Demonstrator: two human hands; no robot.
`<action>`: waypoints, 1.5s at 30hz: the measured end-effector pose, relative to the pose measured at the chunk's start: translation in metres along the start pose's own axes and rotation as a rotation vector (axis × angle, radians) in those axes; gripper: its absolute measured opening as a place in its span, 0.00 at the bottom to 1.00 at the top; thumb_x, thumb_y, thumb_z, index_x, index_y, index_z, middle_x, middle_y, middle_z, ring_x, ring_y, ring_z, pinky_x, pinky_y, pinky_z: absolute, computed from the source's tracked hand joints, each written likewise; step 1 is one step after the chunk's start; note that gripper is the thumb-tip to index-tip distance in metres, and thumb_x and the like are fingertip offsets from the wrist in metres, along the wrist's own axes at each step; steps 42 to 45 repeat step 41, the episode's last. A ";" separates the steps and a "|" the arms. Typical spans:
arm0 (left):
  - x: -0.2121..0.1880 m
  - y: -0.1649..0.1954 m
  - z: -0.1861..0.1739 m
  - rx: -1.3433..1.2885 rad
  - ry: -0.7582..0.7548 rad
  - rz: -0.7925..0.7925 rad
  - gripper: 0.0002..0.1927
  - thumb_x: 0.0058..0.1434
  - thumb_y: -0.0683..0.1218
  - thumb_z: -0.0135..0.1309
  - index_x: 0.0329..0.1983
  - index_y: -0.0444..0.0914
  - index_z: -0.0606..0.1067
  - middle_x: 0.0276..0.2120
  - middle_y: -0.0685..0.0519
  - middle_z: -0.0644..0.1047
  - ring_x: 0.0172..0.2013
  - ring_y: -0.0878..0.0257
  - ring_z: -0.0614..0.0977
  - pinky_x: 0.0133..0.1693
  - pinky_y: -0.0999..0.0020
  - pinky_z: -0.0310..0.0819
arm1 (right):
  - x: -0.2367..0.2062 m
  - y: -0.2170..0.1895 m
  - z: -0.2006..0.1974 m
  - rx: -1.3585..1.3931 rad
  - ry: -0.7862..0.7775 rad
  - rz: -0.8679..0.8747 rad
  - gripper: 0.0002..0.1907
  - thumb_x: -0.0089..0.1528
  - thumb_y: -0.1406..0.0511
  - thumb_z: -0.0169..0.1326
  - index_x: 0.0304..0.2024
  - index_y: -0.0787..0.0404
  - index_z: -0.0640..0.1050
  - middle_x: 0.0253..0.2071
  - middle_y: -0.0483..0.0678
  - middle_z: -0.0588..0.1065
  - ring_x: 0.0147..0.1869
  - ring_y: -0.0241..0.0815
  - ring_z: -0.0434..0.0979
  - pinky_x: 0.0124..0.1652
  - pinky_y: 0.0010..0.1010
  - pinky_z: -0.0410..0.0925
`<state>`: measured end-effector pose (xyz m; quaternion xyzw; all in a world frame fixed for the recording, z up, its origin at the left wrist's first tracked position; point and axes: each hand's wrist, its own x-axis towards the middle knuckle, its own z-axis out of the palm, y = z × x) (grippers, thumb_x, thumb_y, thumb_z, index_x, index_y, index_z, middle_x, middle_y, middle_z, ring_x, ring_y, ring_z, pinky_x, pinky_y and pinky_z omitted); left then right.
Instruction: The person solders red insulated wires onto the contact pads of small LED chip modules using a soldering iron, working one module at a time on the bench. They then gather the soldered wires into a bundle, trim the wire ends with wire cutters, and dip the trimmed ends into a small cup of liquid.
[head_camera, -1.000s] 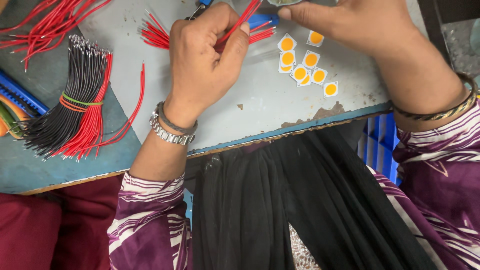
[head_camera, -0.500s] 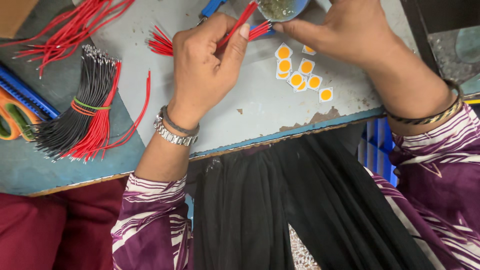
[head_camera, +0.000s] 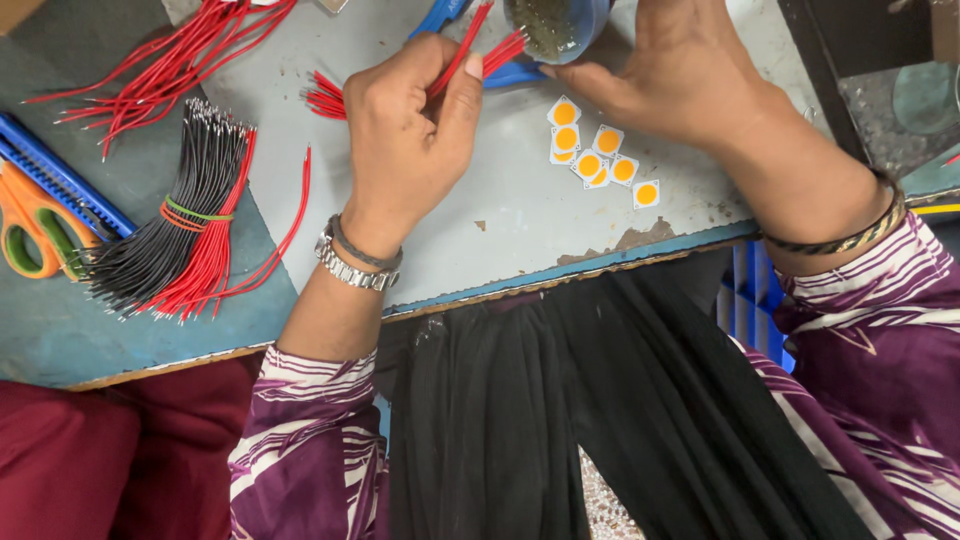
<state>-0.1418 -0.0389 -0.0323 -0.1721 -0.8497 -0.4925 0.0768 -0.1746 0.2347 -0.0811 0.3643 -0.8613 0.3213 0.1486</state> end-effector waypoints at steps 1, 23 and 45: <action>0.001 0.000 0.000 0.010 0.003 0.002 0.12 0.75 0.42 0.56 0.35 0.32 0.72 0.23 0.49 0.67 0.23 0.61 0.67 0.27 0.66 0.58 | 0.001 0.000 -0.001 0.011 0.008 -0.007 0.33 0.65 0.66 0.71 0.61 0.69 0.63 0.51 0.58 0.71 0.51 0.58 0.74 0.47 0.41 0.67; 0.005 -0.006 0.005 -0.079 0.036 -0.087 0.14 0.66 0.38 0.60 0.28 0.33 0.67 0.20 0.55 0.63 0.24 0.70 0.62 0.26 0.72 0.56 | 0.021 -0.010 -0.007 0.185 -0.111 0.043 0.42 0.63 0.69 0.75 0.65 0.64 0.56 0.54 0.57 0.73 0.55 0.55 0.79 0.52 0.39 0.72; 0.008 -0.003 0.006 -0.018 0.023 -0.011 0.16 0.61 0.40 0.61 0.26 0.34 0.65 0.18 0.52 0.63 0.21 0.65 0.63 0.24 0.70 0.59 | 0.040 -0.025 -0.020 0.258 -0.109 -0.094 0.49 0.67 0.73 0.68 0.72 0.58 0.42 0.67 0.58 0.70 0.69 0.54 0.76 0.61 0.35 0.75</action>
